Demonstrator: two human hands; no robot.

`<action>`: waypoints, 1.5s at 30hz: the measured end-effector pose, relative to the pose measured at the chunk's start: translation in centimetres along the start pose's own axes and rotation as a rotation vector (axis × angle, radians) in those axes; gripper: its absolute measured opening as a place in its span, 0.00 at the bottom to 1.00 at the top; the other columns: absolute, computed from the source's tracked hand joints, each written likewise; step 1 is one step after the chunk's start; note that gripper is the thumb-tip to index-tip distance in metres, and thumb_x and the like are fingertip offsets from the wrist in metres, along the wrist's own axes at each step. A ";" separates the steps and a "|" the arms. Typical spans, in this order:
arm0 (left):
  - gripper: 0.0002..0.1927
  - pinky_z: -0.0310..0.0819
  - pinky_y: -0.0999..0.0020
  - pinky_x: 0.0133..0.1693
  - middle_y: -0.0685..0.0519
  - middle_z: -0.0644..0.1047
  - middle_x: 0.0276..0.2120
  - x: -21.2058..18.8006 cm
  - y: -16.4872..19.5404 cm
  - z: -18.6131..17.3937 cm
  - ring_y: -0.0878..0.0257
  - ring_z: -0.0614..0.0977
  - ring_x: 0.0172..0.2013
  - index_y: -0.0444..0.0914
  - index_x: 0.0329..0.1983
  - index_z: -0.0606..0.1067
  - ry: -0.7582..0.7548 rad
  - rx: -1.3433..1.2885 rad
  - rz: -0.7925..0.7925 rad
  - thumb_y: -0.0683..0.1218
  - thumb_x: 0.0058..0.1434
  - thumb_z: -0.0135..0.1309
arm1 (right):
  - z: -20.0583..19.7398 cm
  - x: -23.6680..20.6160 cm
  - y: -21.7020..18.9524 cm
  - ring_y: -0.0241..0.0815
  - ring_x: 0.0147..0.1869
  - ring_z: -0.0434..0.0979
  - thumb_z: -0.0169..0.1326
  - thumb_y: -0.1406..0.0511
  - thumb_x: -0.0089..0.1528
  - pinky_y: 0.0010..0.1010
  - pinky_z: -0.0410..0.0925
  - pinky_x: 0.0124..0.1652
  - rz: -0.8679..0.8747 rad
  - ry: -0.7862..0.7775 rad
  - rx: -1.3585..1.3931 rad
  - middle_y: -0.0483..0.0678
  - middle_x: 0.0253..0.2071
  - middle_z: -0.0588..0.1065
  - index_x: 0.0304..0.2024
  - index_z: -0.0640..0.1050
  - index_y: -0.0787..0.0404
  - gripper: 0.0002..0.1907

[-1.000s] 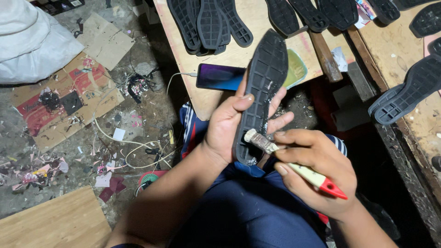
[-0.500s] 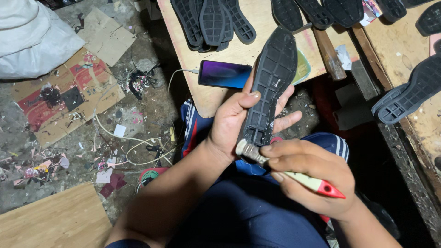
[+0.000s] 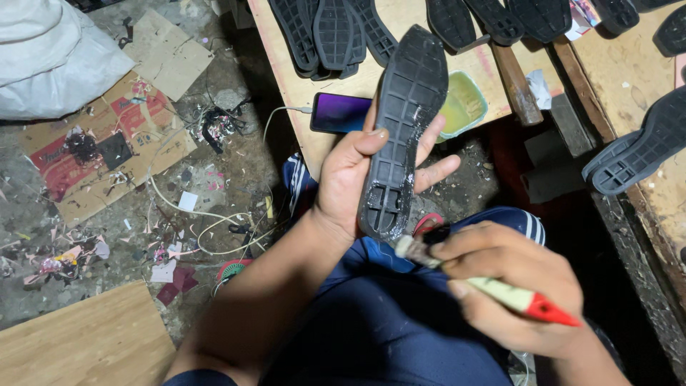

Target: The person sits on the floor and uses a brush to apply glue from a small container onto the bottom of rubber shoe soles, holding each sole in one hand while brushing. Coated soles are placed on the workbench with other finished soles.

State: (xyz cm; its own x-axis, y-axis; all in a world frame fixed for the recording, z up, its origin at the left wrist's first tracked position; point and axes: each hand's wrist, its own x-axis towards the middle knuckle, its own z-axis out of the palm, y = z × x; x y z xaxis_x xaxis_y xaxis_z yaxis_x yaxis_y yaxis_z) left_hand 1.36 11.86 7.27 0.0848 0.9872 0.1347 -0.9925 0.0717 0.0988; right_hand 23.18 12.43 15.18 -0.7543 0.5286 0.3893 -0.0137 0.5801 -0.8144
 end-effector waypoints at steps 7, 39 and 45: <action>0.41 0.51 0.34 0.74 0.50 0.59 0.76 -0.4 -0.2 -0.5 0.55 0.58 0.76 0.55 0.83 0.50 -0.015 0.054 -0.009 0.44 0.68 0.47 | 1.1 -0.4 0.4 0.46 0.47 0.83 0.62 0.73 0.58 0.34 0.76 0.49 -0.114 -0.072 -0.045 0.51 0.41 0.78 0.39 0.77 0.64 0.09; 0.54 0.43 0.33 0.75 0.49 0.50 0.80 -6.2 1.0 1.5 0.56 0.48 0.80 0.40 0.82 0.45 -0.027 0.089 -0.014 0.76 0.65 0.39 | -4.4 4.0 10.2 0.43 0.58 0.76 0.55 0.66 0.72 0.29 0.71 0.55 0.087 0.501 -0.273 0.55 0.57 0.74 0.50 0.79 0.66 0.08; 0.55 0.42 0.28 0.72 0.47 0.48 0.79 -5.0 2.2 2.1 0.54 0.41 0.81 0.38 0.81 0.45 -0.040 0.063 -0.005 0.76 0.64 0.42 | -4.3 6.2 21.3 0.60 0.69 0.64 0.64 0.62 0.66 0.48 0.59 0.67 0.151 0.207 -0.643 0.59 0.66 0.69 0.42 0.84 0.60 0.08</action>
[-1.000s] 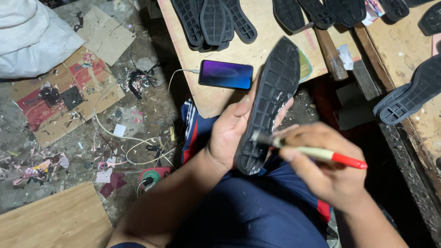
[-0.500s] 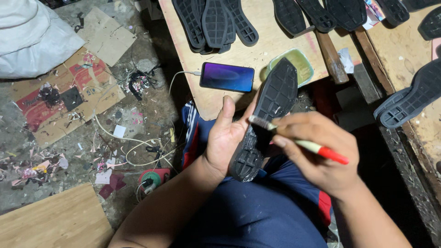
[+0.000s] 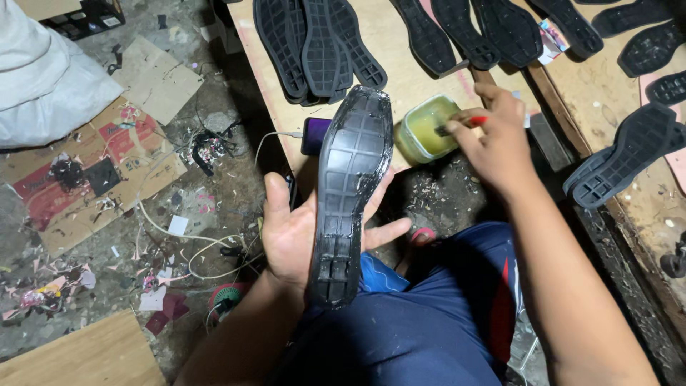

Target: The person sits on the floor and uses a brush to apply glue from a small container onto the bottom of rubber shoe soles, holding each sole in one hand while brushing. Coated soles are placed on the workbench with other finished soles.

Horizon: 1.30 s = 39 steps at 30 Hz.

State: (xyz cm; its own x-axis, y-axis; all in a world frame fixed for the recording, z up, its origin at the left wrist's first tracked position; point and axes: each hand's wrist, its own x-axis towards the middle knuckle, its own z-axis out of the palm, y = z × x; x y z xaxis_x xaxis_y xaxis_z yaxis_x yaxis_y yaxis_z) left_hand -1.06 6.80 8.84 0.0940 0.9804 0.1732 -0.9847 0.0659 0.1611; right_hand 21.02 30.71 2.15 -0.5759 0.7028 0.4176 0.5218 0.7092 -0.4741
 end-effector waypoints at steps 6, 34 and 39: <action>0.53 0.41 0.28 0.72 0.47 0.51 0.79 -0.7 -0.2 -1.5 0.55 0.45 0.80 0.38 0.81 0.46 0.025 0.027 0.013 0.74 0.65 0.43 | 3.1 1.1 1.1 0.63 0.68 0.61 0.67 0.60 0.59 0.51 0.56 0.64 -0.095 -0.027 -0.173 0.59 0.65 0.69 0.37 0.85 0.58 0.10; 0.46 0.64 0.55 0.66 0.48 0.60 0.74 0.7 -4.3 -1.3 0.54 0.68 0.66 0.52 0.87 0.37 0.036 0.243 0.053 0.70 0.74 0.38 | -4.2 -6.0 -15.0 0.44 0.47 0.82 0.53 0.73 0.71 0.36 0.76 0.50 0.253 0.108 0.942 0.58 0.46 0.79 0.51 0.74 0.71 0.07; 0.45 0.60 0.58 0.68 0.48 0.58 0.75 0.8 -4.2 -1.2 0.56 0.67 0.66 0.49 0.86 0.35 0.007 0.299 0.081 0.69 0.76 0.35 | -4.0 -5.5 -17.0 0.38 0.37 0.82 0.53 0.71 0.68 0.31 0.76 0.38 0.359 0.122 0.974 0.53 0.43 0.80 0.46 0.74 0.68 0.06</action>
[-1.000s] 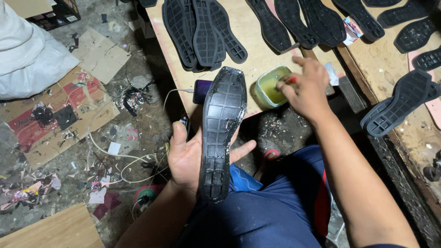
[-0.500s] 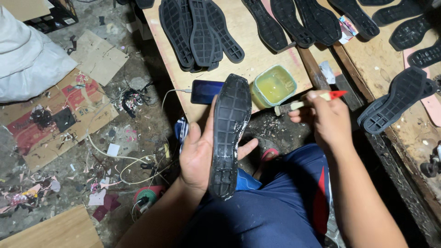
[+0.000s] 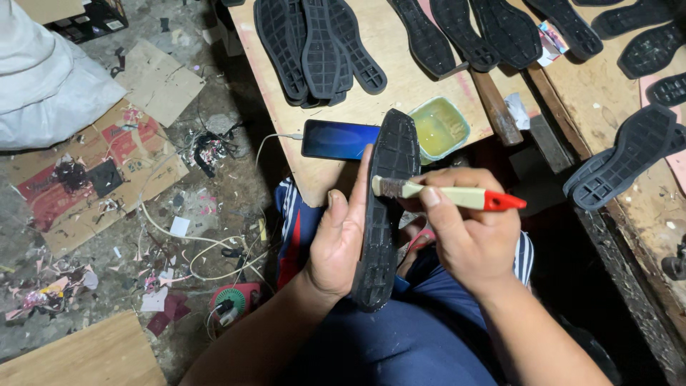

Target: The person sits on the floor and uses a brush to apply glue from a small container onto the bottom of rubber shoe soles, holding each sole in one hand while brushing. Coated soles are placed on the workbench with other finished soles.

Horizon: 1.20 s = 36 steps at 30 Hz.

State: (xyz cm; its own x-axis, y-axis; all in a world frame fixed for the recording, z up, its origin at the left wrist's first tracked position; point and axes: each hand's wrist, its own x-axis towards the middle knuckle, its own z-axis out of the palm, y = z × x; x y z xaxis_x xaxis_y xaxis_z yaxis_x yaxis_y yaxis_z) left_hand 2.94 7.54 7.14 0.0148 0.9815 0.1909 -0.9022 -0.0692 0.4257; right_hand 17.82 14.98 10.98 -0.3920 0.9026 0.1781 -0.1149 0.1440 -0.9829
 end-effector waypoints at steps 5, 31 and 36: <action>0.45 0.53 0.56 0.75 0.51 0.52 0.79 0.3 0.4 0.0 0.56 0.59 0.75 0.47 0.84 0.34 0.032 0.019 0.025 0.69 0.73 0.31 | 0.1 -1.5 0.1 0.38 0.44 0.79 0.55 0.71 0.68 0.30 0.73 0.46 -0.198 -0.098 -0.265 0.53 0.45 0.80 0.45 0.74 0.67 0.05; 0.54 0.57 0.37 0.70 0.50 0.53 0.78 -0.9 1.8 -0.4 0.51 0.58 0.75 0.53 0.85 0.33 -0.127 -0.108 -0.336 0.78 0.65 0.36 | -2.6 0.6 -1.3 0.38 0.46 0.79 0.55 0.76 0.70 0.25 0.74 0.48 -0.338 -0.038 -0.230 0.58 0.49 0.77 0.52 0.72 0.69 0.09; 0.56 0.56 0.31 0.68 0.49 0.50 0.78 -1.2 2.4 -0.9 0.49 0.58 0.75 0.52 0.84 0.32 -0.103 -0.121 -0.375 0.80 0.62 0.35 | -3.3 0.5 -1.2 0.39 0.49 0.79 0.54 0.75 0.73 0.27 0.74 0.53 -0.357 0.061 -0.191 0.56 0.48 0.78 0.51 0.72 0.68 0.06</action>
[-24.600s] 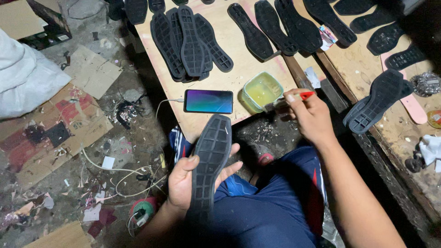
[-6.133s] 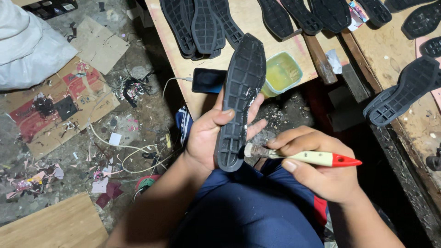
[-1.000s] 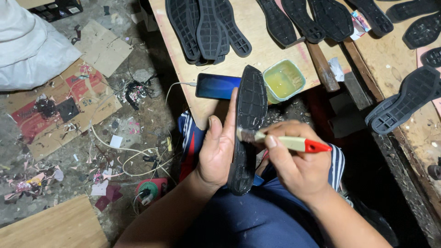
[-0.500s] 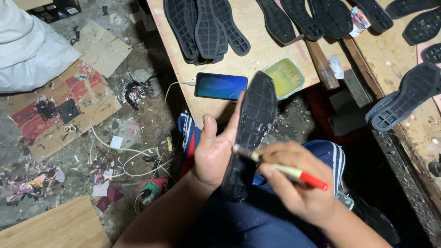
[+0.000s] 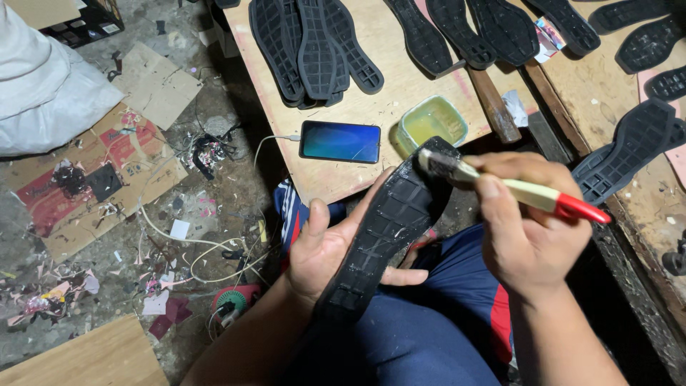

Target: The person sits on the floor and uses a brush to apply glue from a small container onto the bottom of rubber shoe soles, holding each sole in one hand while brushing. Coated soles are placed on the workbench with other finished soles.

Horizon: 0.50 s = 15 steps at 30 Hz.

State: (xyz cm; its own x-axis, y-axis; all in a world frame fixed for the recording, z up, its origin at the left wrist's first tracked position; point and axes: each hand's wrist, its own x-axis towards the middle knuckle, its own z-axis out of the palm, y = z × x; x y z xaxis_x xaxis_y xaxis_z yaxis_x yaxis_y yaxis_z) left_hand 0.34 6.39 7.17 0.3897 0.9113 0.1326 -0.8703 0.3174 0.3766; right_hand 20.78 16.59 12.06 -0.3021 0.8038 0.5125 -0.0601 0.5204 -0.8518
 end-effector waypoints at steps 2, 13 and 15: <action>0.56 0.56 0.30 0.67 0.50 0.49 0.79 -0.1 0.1 0.0 0.49 0.57 0.76 0.53 0.83 0.32 0.003 0.001 0.003 0.80 0.61 0.35 | 0.0 -0.6 -0.5 0.40 0.50 0.80 0.54 0.75 0.72 0.28 0.75 0.53 -0.008 -0.010 0.039 0.55 0.48 0.78 0.50 0.72 0.67 0.06; 0.57 0.57 0.29 0.65 0.48 0.43 0.80 -0.7 0.0 -0.6 0.49 0.47 0.78 0.50 0.83 0.31 -0.051 0.010 -0.029 0.75 0.64 0.46 | 0.3 -0.3 -0.6 0.37 0.45 0.81 0.56 0.74 0.72 0.25 0.75 0.47 0.056 -0.037 -0.162 0.56 0.46 0.79 0.50 0.74 0.71 0.06; 0.57 0.56 0.28 0.65 0.46 0.42 0.80 -0.9 0.2 -0.8 0.48 0.45 0.79 0.50 0.83 0.31 -0.071 0.002 -0.049 0.75 0.64 0.45 | -0.6 0.7 0.1 0.39 0.43 0.82 0.56 0.74 0.74 0.25 0.74 0.45 0.040 -0.013 -0.359 0.56 0.43 0.80 0.49 0.75 0.72 0.04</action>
State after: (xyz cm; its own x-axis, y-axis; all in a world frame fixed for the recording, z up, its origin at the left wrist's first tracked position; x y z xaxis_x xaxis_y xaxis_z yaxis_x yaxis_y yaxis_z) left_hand -0.42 5.87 6.35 0.4521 0.8738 0.1789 -0.8493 0.3605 0.3857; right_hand 21.15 17.34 12.37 -0.3100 0.8231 0.4759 0.2893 0.5585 -0.7775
